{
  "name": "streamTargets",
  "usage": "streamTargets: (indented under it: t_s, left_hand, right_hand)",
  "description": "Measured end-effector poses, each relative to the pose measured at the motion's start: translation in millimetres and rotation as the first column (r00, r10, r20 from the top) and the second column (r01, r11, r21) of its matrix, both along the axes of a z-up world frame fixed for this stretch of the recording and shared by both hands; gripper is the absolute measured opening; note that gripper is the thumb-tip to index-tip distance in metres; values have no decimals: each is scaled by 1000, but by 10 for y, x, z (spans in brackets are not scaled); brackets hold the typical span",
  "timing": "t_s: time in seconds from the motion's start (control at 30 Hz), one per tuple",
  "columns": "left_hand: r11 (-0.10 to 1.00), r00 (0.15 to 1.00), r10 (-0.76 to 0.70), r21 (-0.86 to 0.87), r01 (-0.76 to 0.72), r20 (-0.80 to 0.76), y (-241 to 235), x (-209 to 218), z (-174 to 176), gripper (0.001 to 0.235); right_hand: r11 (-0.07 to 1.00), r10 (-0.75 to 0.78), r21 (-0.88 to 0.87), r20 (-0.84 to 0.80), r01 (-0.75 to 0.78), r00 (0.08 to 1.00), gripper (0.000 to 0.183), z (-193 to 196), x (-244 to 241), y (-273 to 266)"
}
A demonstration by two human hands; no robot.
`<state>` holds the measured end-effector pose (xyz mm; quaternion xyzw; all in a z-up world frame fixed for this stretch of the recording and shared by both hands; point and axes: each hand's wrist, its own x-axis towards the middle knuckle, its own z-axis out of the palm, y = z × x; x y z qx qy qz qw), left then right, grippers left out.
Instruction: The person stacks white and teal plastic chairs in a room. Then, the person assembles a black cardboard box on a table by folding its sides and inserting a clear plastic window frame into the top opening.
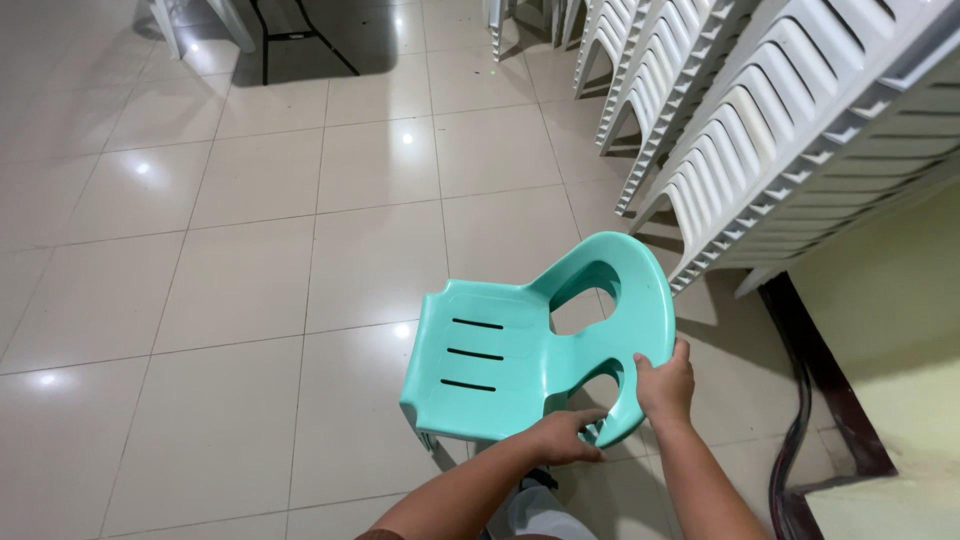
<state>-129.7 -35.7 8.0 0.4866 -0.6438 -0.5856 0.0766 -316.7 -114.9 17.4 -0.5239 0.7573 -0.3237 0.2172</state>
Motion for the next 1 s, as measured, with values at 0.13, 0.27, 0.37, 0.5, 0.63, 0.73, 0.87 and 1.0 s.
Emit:
streamTargets:
  t_s: [0.13,0.27,0.37,0.5,0.63,0.73,0.87,1.0]
  left_hand:
    - [999,992,9,-45,-3,122,173,-291,-154,97]
    - [973,976,113,-221,-70,188,38,-663,-416,89]
    - [949,954,209,-282,-144,216,-222,-945,-745,80]
    - [920,927,309,-313,-235,213,-410,-1332,-672,82]
    - [906,883,407,-224,-358,235,-360,-1801,-141,83]
    - [884,874,461,-171,-436,152,-367,-2123,-29,89]
    - [916,910,389,-163,-366,143,-316,-2622,-175,96]
    - [946,953,281,-200,-254,116,-245,-3105,-242,102]
  right_hand:
    - [1000,-10,-5,51,10,999,54,19,-31,175]
    - [998,67,-24,69,-66,995,57,-13,-119,27]
    - [990,141,-30,80,-139,987,58,48,-273,-178]
    - [962,274,-21,128,-274,953,57,62,-618,-471]
    - [936,347,12,131,-351,929,56,165,-1039,-553]
    - [923,368,49,189,-383,911,54,308,-1371,-533]
    - [931,341,43,257,-364,904,56,277,-1888,-423]
    - [954,293,-8,231,-300,928,52,63,-2491,-362]
